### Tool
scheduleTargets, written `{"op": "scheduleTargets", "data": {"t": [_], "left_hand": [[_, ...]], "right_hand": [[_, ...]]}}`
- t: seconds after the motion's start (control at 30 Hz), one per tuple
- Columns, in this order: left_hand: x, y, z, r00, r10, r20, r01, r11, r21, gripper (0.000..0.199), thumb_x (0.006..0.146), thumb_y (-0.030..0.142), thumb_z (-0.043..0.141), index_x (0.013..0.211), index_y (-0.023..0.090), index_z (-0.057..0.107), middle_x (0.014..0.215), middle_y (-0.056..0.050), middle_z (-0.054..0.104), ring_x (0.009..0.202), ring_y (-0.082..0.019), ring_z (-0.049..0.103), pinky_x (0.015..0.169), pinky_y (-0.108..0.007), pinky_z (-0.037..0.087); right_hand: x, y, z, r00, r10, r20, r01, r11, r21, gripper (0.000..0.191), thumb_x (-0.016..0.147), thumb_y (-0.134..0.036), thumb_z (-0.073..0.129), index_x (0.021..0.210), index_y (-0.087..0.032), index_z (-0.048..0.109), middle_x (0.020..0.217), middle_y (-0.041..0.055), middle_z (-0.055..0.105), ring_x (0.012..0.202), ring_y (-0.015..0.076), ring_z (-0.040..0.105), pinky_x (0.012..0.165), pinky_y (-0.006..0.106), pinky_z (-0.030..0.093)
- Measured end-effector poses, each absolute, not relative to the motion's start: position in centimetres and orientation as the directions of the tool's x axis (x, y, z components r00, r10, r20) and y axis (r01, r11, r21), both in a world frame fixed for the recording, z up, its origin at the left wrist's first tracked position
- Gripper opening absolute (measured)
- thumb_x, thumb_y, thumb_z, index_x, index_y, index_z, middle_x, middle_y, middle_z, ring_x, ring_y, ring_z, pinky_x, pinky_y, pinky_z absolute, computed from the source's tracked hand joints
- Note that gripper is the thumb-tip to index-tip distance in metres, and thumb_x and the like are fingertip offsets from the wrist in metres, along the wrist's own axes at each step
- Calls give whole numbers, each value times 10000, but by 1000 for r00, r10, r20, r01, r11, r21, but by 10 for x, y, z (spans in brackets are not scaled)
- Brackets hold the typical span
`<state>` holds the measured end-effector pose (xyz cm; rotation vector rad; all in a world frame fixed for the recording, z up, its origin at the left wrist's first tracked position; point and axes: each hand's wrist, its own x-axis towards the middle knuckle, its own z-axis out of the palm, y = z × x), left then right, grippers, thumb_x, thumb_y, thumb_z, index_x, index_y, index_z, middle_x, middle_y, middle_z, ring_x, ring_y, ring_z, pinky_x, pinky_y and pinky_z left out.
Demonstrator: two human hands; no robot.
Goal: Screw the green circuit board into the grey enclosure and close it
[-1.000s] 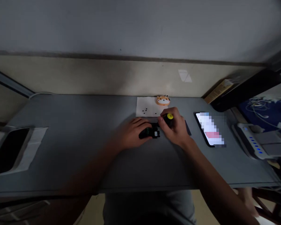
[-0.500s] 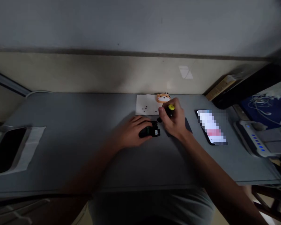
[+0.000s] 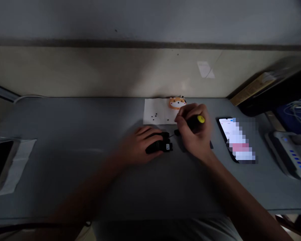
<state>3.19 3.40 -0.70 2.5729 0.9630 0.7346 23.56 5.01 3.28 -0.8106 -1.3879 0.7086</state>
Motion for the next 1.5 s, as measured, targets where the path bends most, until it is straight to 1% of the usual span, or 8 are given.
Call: {"op": "scheduleTargets", "data": {"t": [0.37,0.53,0.7,0.83,0.97,1.17,1.3,1.5], "left_hand": [[29,31,-7,653,671,351,533,-737,417,249,1027,411,622,1168,234,727,1314,-62,741,1251,-257,657,1108,-433,517],[32,30,-10,626,695,354,551,-715,430,273,1021,455,621,1151,244,735,1293,-74,750,1256,-260,658,1087,-446,545],[37,29,-14,601,714,360,570,-698,433,275,1021,439,622,1161,228,728,1289,-75,754,1271,-281,656,1079,-450,547],[37,28,-16,608,711,353,568,-700,432,281,1017,433,634,1196,241,732,1332,-76,739,1275,-289,660,1098,-454,533],[35,28,-16,622,699,353,584,-715,386,317,1032,460,605,1250,261,723,1362,-77,728,1296,-274,649,1094,-464,532],[38,27,-14,615,692,377,585,-722,370,317,1043,444,583,1245,246,725,1341,-81,734,1281,-273,655,1074,-457,538],[39,27,-13,605,702,375,582,-712,393,307,1038,434,590,1219,227,727,1339,-89,733,1258,-286,670,1070,-463,538],[39,26,-13,606,706,366,592,-708,385,282,1039,418,592,1229,251,716,1348,-77,730,1273,-273,662,1067,-469,533]], "right_hand": [[235,45,45,-155,973,171,-412,94,-906,437,980,-689,530,910,-263,596,708,-28,508,607,132,499,585,294,472],[240,40,50,-177,961,212,-354,139,-925,460,836,-605,795,820,-258,493,779,-33,615,641,130,606,613,305,513],[240,38,47,-140,961,239,-226,204,-953,516,832,-697,741,819,-274,446,604,-85,483,478,106,446,473,272,395],[242,45,47,-134,965,224,-273,181,-945,525,946,-777,483,845,-264,527,677,-28,503,600,148,532,588,321,495],[246,47,48,-150,966,210,-307,156,-939,487,863,-663,731,779,-250,487,876,-5,609,750,152,646,675,323,551],[244,47,45,-112,972,207,-275,170,-946,578,835,-766,677,744,-268,397,545,-86,423,425,95,375,424,267,380],[242,51,52,-100,980,169,-287,135,-948,585,896,-831,506,759,-262,500,640,-23,481,543,138,496,515,315,497],[247,49,49,-149,976,160,-310,107,-945,586,773,-742,764,791,-262,429,811,-32,600,631,122,604,604,295,539]]}}
